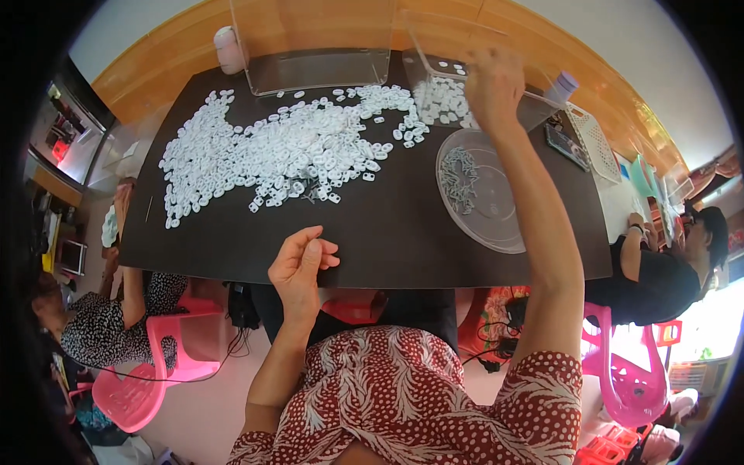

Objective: Manual assembly of small white plastic components at a manufacturing workstation.

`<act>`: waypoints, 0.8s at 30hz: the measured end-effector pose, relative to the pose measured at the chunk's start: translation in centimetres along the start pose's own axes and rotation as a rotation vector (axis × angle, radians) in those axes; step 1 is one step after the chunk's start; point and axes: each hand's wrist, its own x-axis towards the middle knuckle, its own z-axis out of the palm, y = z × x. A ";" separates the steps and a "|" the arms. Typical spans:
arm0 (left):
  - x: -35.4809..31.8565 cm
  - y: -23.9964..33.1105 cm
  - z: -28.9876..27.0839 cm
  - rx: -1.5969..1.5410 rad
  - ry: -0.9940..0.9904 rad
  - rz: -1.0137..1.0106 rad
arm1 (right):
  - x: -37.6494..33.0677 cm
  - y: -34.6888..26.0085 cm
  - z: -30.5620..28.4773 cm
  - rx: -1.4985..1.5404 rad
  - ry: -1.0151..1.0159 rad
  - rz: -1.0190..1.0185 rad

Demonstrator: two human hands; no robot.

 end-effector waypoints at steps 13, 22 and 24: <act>-0.6 -0.3 -0.4 0.032 0.005 0.046 | -8.9 -20.2 -0.6 0.920 -0.423 -0.100; -0.6 0.1 -1.0 0.003 0.019 0.048 | -8.6 -21.0 -1.7 0.860 -0.489 -0.172; -0.4 0.4 -1.3 0.094 0.074 0.075 | -8.5 -20.5 -2.1 0.871 -0.464 -0.127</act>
